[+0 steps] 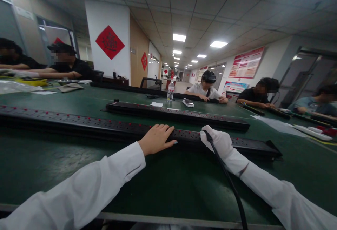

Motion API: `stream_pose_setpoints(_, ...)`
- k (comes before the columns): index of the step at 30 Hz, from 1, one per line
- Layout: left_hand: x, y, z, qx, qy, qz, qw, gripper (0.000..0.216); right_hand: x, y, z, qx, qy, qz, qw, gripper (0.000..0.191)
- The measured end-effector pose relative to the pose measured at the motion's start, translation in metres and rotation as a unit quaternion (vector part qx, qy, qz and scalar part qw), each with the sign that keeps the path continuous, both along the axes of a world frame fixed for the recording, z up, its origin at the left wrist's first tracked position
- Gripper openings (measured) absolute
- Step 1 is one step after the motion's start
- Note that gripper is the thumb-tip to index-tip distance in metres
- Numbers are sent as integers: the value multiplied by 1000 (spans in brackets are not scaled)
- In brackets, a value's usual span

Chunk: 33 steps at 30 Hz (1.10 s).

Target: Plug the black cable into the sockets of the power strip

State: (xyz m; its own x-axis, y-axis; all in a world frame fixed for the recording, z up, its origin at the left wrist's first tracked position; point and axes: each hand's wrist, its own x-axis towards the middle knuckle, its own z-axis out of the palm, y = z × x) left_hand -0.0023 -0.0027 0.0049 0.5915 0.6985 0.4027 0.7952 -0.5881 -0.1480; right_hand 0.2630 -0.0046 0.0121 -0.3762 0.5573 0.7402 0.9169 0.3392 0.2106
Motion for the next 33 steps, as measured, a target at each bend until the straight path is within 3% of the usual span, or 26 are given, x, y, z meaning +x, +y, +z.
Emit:
stream_pose_setpoints(7, 1, -1, 0, 8, 2, 6, 1000, 64, -1, -3, -1, -14, 9, -14, 1000, 26)
stream_pose_setpoints(14, 2, 0, -3, 22, 2, 10, 1000, 65, 2, -4, 2, -38, 10, 21, 999, 26)
stream_pose_setpoints(33, 2, -3, 2, 6, 7, 9, 1000, 61, 2, -5, 0, -34, 18, 6, 999, 29)
